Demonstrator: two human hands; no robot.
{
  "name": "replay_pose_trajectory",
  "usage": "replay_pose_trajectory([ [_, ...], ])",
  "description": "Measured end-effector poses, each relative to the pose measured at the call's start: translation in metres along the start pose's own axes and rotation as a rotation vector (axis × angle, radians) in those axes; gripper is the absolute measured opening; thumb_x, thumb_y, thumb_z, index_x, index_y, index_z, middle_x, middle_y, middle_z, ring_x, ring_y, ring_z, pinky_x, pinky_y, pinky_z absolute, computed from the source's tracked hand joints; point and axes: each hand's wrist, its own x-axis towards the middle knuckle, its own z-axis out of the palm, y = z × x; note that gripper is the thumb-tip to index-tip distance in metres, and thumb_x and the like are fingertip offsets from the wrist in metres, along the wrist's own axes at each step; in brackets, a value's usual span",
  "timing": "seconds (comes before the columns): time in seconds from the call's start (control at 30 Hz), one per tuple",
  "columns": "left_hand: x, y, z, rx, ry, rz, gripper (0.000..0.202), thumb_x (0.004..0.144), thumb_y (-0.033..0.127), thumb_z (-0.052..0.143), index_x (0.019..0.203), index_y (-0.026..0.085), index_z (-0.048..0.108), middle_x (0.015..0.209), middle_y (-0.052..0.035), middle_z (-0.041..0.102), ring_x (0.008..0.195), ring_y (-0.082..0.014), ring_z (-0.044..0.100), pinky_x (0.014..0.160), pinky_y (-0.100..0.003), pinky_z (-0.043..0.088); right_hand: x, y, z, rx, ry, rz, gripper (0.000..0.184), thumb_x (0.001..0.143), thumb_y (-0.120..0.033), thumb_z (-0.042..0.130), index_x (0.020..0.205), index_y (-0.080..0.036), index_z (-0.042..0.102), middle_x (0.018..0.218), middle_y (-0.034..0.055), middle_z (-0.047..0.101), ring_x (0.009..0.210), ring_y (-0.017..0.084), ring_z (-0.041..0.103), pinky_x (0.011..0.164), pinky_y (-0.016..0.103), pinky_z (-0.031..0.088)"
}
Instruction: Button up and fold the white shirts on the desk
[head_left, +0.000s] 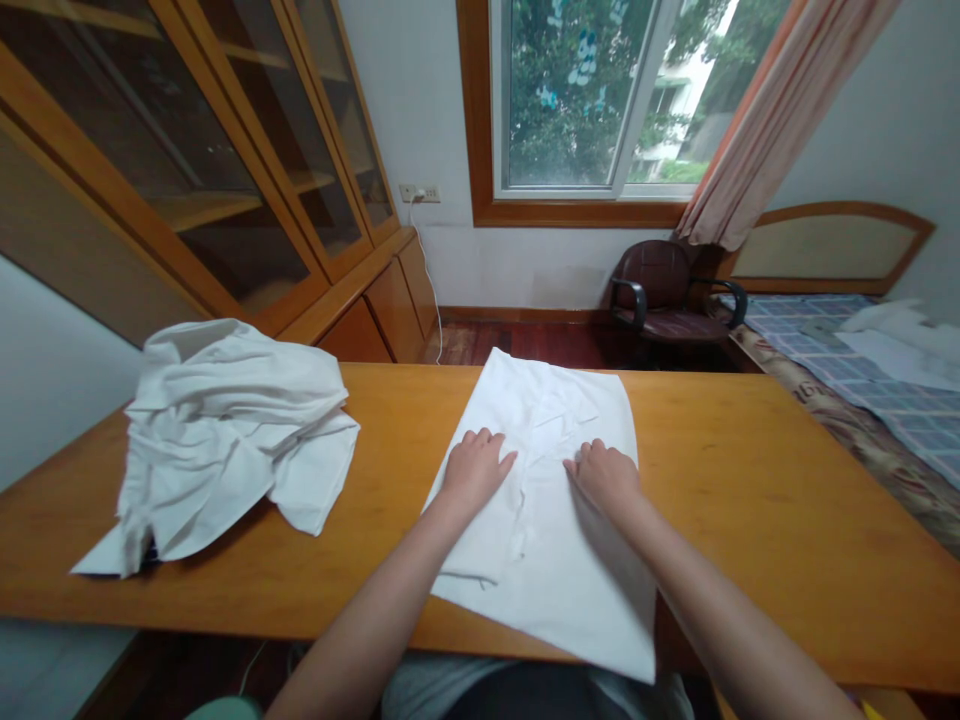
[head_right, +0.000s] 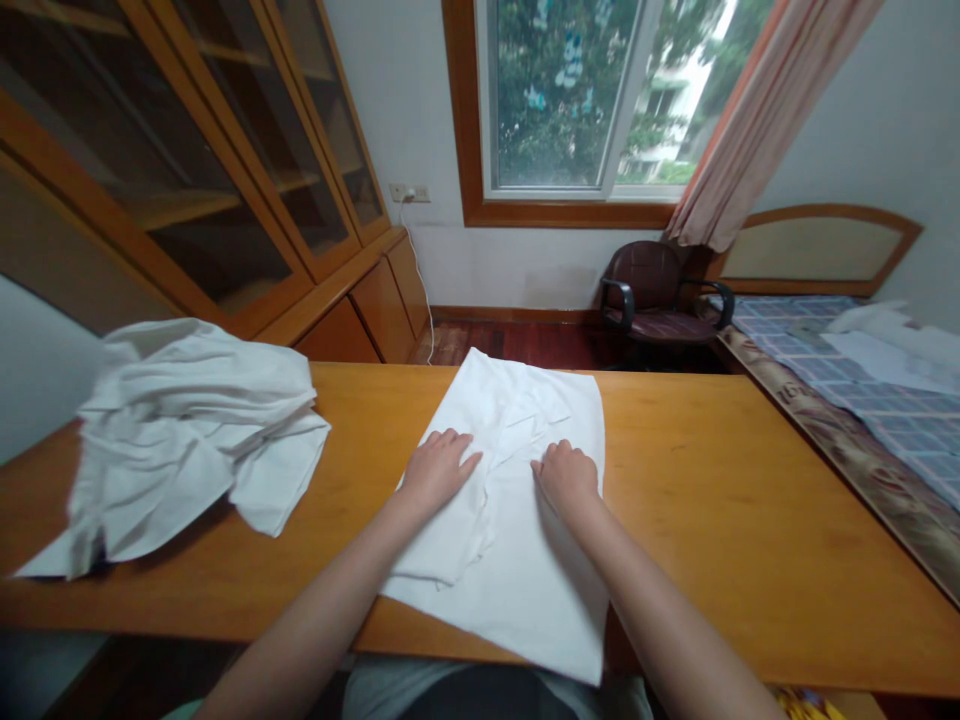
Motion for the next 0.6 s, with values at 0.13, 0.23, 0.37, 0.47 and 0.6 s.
replay_pose_trajectory([
  [0.13,-0.013,0.006,0.012,0.025,-0.087,-0.011,0.065,0.09,0.06,0.051,0.139,0.017,0.052,0.139,-0.019,0.055,0.131,-0.0402,0.044,0.107,-0.061,0.033,-0.019,-0.017,-0.001,0.045,-0.101,-0.048,0.05,0.099,-0.046,0.041,0.104,-0.006,0.07,0.099,0.0235,0.071,0.092,0.033,0.071,0.075,0.038,0.053],
  [0.23,-0.009,-0.002,0.017,0.083,-0.104,-0.025,0.059,0.093,0.042,0.052,0.147,0.02,0.043,0.152,-0.0176,0.043,0.142,-0.04,0.031,0.112,-0.07,0.015,-0.031,-0.031,0.0,0.074,-0.128,-0.137,0.051,0.098,-0.047,0.041,0.1,-0.008,0.073,0.096,0.0233,0.073,0.09,0.032,0.072,0.075,0.038,0.053],
  [0.37,0.002,-0.021,0.015,0.09,-0.123,-0.017,0.058,0.09,0.017,0.046,0.147,0.028,0.042,0.155,-0.0108,0.041,0.146,-0.0347,0.028,0.114,-0.071,0.01,-0.05,-0.057,0.004,0.116,-0.204,-0.276,0.048,0.096,-0.044,0.043,0.098,-0.01,0.076,0.094,0.0231,0.074,0.087,0.034,0.072,0.071,0.04,0.054],
  [0.47,0.003,-0.036,0.015,0.058,-0.139,0.026,0.066,0.087,0.004,0.037,0.147,0.03,0.042,0.156,-0.0076,0.04,0.148,-0.0319,0.026,0.114,-0.07,0.015,-0.069,-0.075,0.003,0.15,-0.269,-0.421,0.045,0.093,-0.044,0.046,0.096,-0.013,0.078,0.094,0.0206,0.075,0.083,0.034,0.072,0.066,0.039,0.053],
  [0.6,-0.006,-0.054,0.024,0.02,-0.133,0.151,0.08,0.079,-0.005,0.033,0.15,0.032,0.037,0.158,-0.0024,0.035,0.149,-0.0242,0.024,0.117,-0.06,0.021,-0.081,-0.078,-0.008,0.315,-0.392,-0.654,0.039,0.09,-0.048,0.052,0.082,-0.019,0.077,0.078,0.0093,0.076,0.068,0.024,0.07,0.058,0.03,0.047],
])
